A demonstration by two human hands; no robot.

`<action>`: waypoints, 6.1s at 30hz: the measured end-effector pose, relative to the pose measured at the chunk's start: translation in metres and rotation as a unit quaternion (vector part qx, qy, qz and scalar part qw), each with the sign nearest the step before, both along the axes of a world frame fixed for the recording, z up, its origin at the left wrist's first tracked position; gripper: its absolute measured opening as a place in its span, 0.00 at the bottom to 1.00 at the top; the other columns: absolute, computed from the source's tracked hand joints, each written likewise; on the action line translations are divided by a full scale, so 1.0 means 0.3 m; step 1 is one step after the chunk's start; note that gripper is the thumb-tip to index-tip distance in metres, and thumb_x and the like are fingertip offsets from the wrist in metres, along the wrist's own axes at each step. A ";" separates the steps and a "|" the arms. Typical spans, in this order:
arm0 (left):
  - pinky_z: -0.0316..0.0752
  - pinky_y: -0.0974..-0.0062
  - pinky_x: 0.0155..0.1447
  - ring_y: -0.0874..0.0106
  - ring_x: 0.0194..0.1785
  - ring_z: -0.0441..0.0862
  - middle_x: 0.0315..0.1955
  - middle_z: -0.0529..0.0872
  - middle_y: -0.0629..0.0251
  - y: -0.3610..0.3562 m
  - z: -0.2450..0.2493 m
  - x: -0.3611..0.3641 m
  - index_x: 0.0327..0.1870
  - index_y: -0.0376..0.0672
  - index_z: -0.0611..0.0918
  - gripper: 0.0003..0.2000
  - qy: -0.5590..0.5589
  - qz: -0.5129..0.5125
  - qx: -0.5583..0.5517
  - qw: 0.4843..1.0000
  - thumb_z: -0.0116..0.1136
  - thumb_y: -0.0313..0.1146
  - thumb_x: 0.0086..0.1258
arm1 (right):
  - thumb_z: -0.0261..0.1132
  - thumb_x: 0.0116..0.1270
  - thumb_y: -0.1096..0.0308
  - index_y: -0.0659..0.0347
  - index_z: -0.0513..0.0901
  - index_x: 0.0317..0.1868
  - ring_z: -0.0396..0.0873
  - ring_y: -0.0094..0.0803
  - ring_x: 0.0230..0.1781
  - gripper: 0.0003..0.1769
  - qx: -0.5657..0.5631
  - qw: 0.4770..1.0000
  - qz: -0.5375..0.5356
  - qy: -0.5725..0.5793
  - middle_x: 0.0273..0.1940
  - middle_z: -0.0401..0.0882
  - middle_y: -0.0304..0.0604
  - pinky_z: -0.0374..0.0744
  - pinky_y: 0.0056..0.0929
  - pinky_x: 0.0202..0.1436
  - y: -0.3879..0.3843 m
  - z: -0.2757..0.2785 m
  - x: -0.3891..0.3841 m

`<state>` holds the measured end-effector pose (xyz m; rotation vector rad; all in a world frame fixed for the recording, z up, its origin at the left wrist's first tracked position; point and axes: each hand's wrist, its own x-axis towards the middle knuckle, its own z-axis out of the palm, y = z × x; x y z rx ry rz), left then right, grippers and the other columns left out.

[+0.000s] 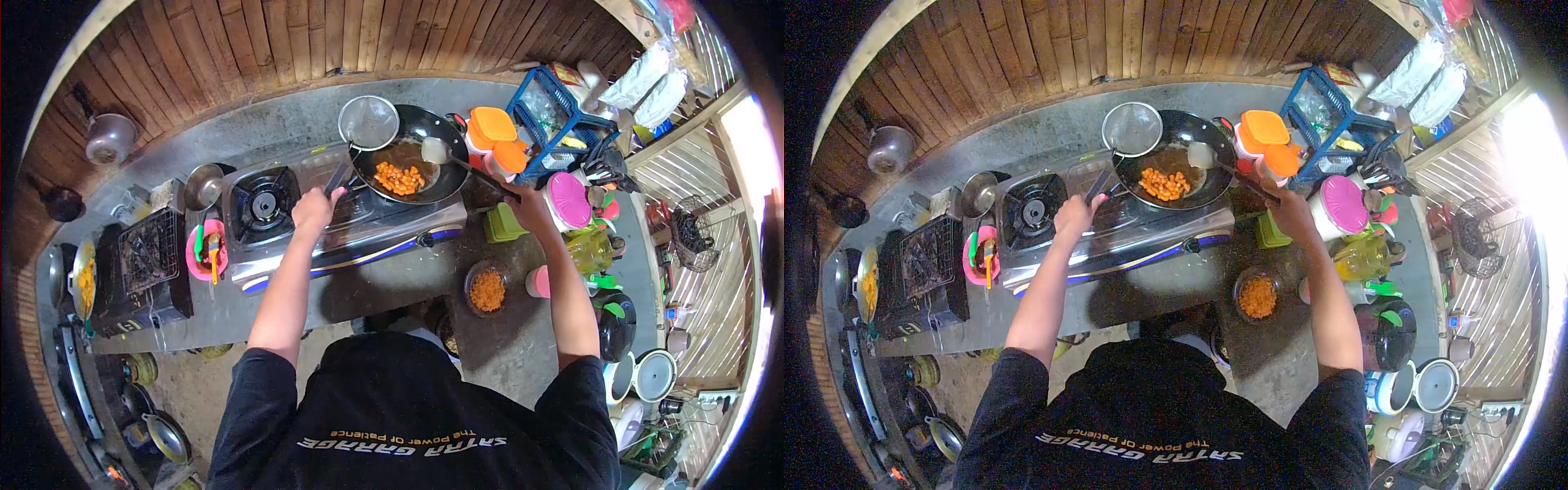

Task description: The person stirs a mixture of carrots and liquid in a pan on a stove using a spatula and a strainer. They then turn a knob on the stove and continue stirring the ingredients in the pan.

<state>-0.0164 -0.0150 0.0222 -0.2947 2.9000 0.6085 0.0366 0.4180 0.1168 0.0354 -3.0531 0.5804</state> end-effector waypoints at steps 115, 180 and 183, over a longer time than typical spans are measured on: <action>0.81 0.54 0.51 0.50 0.48 0.87 0.41 0.89 0.48 0.001 -0.001 0.001 0.46 0.44 0.86 0.32 0.005 0.008 0.004 1.000 0.51 0.68 0.67 | 0.68 0.66 0.63 0.48 0.84 0.59 0.84 0.51 0.42 0.20 -0.167 0.979 0.066 -0.091 0.39 0.86 0.56 0.79 0.38 0.51 -0.133 -0.215 -0.159; 0.78 0.54 0.51 0.50 0.42 0.87 0.27 0.88 0.49 -0.022 -0.128 -0.063 0.44 0.36 0.83 0.29 0.047 -0.047 0.109 0.992 0.54 0.60 0.72 | 0.68 0.64 0.64 0.47 0.84 0.59 0.82 0.55 0.47 0.21 0.026 0.996 -0.084 -0.004 0.46 0.84 0.59 0.79 0.44 0.50 -0.110 -0.032 0.058; 0.78 0.53 0.53 0.47 0.45 0.86 0.32 0.88 0.45 -0.039 -0.122 -0.078 0.39 0.32 0.84 0.33 -0.010 -0.052 0.136 0.989 0.52 0.64 0.70 | 0.68 0.64 0.65 0.45 0.83 0.59 0.83 0.54 0.48 0.21 0.004 0.999 -0.039 0.016 0.46 0.84 0.59 0.79 0.43 0.52 -0.104 -0.087 0.056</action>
